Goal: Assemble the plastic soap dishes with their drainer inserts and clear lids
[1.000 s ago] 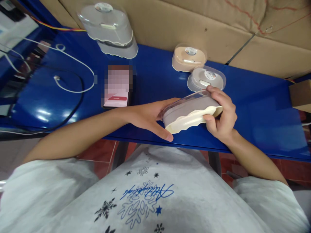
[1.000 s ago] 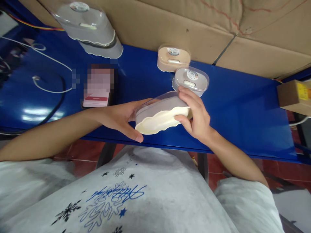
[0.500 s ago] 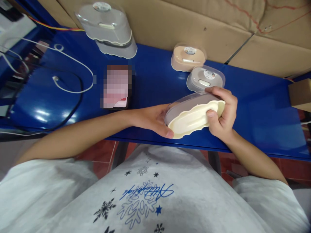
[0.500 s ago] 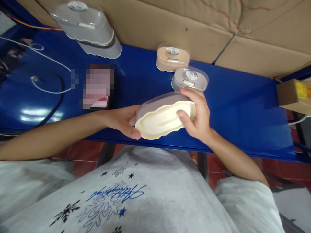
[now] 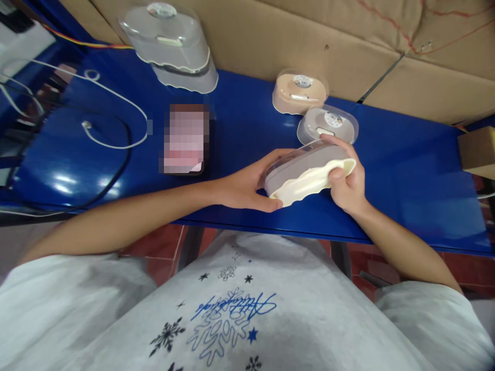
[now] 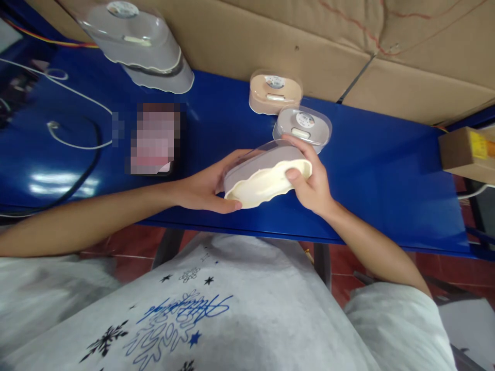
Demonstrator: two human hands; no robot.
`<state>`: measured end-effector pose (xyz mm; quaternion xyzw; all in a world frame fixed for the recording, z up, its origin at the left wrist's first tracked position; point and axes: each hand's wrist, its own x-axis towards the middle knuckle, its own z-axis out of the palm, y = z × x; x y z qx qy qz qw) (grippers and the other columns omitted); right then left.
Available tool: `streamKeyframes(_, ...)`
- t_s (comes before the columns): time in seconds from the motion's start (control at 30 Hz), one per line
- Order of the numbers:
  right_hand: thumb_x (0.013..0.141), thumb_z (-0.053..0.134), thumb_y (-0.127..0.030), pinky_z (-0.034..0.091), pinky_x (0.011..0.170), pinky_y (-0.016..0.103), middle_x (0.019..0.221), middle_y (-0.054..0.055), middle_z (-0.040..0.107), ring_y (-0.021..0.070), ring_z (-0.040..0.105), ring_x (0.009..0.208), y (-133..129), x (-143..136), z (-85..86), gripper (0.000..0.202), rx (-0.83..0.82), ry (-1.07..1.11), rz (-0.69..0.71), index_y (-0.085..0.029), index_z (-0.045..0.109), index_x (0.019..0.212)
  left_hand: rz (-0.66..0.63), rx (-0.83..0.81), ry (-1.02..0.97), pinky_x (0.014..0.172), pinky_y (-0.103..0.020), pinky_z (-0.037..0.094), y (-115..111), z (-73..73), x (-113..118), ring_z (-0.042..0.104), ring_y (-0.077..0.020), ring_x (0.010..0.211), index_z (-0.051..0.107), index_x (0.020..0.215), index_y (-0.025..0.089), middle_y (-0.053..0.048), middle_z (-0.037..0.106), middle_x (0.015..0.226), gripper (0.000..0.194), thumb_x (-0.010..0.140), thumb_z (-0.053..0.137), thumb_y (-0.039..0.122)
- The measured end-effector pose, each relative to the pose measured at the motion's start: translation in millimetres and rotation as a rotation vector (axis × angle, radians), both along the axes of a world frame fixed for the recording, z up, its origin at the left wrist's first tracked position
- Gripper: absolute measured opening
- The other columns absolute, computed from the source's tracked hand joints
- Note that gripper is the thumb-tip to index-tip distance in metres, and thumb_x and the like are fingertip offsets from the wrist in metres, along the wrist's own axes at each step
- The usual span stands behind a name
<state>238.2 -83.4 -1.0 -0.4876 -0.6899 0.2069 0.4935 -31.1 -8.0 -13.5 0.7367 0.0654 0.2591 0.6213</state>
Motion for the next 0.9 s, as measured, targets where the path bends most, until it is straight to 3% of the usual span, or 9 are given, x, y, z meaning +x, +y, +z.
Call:
streamKeyframes(0.17, 0.090, 0.071, -0.088, 0.070, 0.092, 0.063, 0.129, 0.010, 0.078, 0.0371, 0.082, 0.111, 5.7, 4.8, -10.6, 0.084, 0.392, -0.076, 0.052, -0.039, 0.059, 0.157, 0.248, 0.313, -0.183, 0.123, -0.057, 0.055, 0.6, -4.2, 1.0, 0.063, -0.0349, 0.146, 0.047, 0.160, 0.032, -0.014, 0.059, 0.156, 0.091, 0.085, 0.097, 0.042)
streamKeyframes(0.27, 0.082, 0.082, -0.086, 0.072, 0.084, 0.054, 0.123, 0.009, 0.077, 0.0320, 0.082, 0.103, 14.5, 3.6, -13.7, 0.095, 0.589, -0.057, 0.160, -0.032, 0.062, 0.157, 0.225, 0.398, -0.258, 0.120, -0.054, 0.058, 0.8, -5.1, -0.5, 0.069, -0.0322, 0.142, 0.053, 0.156, 0.032, -0.012, 0.066, 0.151, 0.080, 0.089, 0.095, 0.042)
streamKeyframes(0.4, 0.080, 0.080, -0.091, 0.070, 0.064, 0.041, 0.110, 0.006, 0.073, 0.0227, 0.078, 0.084, 19.8, -2.9, -9.9, 0.099, 0.766, 0.051, 0.253, -0.022, 0.068, 0.150, 0.156, 0.373, -0.193, 0.119, -0.048, 0.059, -3.5, 3.0, -3.3, 0.070, -0.0316, 0.144, 0.054, 0.159, 0.033, -0.013, 0.068, 0.157, 0.086, 0.086, 0.098, 0.048)
streamKeyframes(0.53, 0.083, 0.068, -0.096, 0.066, 0.056, 0.039, 0.097, 0.003, 0.072, 0.0201, 0.072, 0.071, 12.1, -4.0, -5.8, 0.091, 0.737, 0.019, 0.169, -0.030, 0.069, 0.145, 0.092, 0.353, -0.201, 0.123, -0.047, 0.057, -5.8, 4.3, -3.6, 0.067, -0.0315, 0.150, 0.053, 0.163, 0.034, -0.014, 0.065, 0.164, 0.094, 0.083, 0.101, 0.046)
streamKeyframes(0.63, 0.086, 0.057, -0.099, 0.066, 0.055, 0.043, 0.092, 0.003, 0.073, 0.0227, 0.071, 0.067, 4.9, -0.1, -4.2, 0.078, 0.638, -0.042, 0.081, -0.038, 0.068, 0.132, 0.060, 0.386, -0.211, 0.125, -0.049, 0.056, -4.4, 0.7, -3.5, 0.065, -0.0340, 0.152, 0.051, 0.166, 0.036, -0.013, 0.063, 0.167, 0.108, 0.073, 0.105, 0.049)
streamKeyframes(0.7, 0.084, 0.057, -0.101, 0.066, 0.056, 0.047, 0.091, 0.004, 0.074, 0.0258, 0.074, 0.068, 0.9, 3.2, -3.0, 0.080, 0.588, -0.066, 0.099, -0.037, 0.070, 0.130, 0.053, 0.381, -0.205, 0.126, -0.050, 0.055, -3.9, -0.4, -4.4, 0.064, -0.0350, 0.152, 0.050, 0.168, 0.037, -0.013, 0.061, 0.169, 0.114, 0.070, 0.106, 0.050)
streamKeyframes(0.83, 0.087, 0.061, -0.096, 0.071, 0.082, 0.058, 0.119, 0.009, 0.079, 0.0357, 0.082, 0.099, -10.8, 11.4, -1.9, 0.090, 0.464, -0.096, 0.132, -0.038, 0.064, 0.155, 0.071, 0.353, -0.122, 0.131, -0.050, 0.049, -5.1, 2.8, -7.3, 0.060, -0.0340, 0.156, 0.047, 0.172, 0.036, -0.012, 0.058, 0.172, 0.107, 0.079, 0.099, 0.047)
streamKeyframes(0.9, 0.085, 0.056, -0.101, 0.067, 0.101, 0.064, 0.137, 0.009, 0.075, 0.0393, 0.079, 0.116, -17.5, 17.2, -3.8, 0.096, 0.240, -0.158, 0.083, -0.044, 0.055, 0.163, 0.075, 0.360, -0.092, 0.134, -0.050, 0.046, -6.0, 5.6, -8.2, 0.058, -0.0343, 0.158, 0.046, 0.173, 0.036, -0.011, 0.057, 0.174, 0.105, 0.081, 0.097, 0.045)
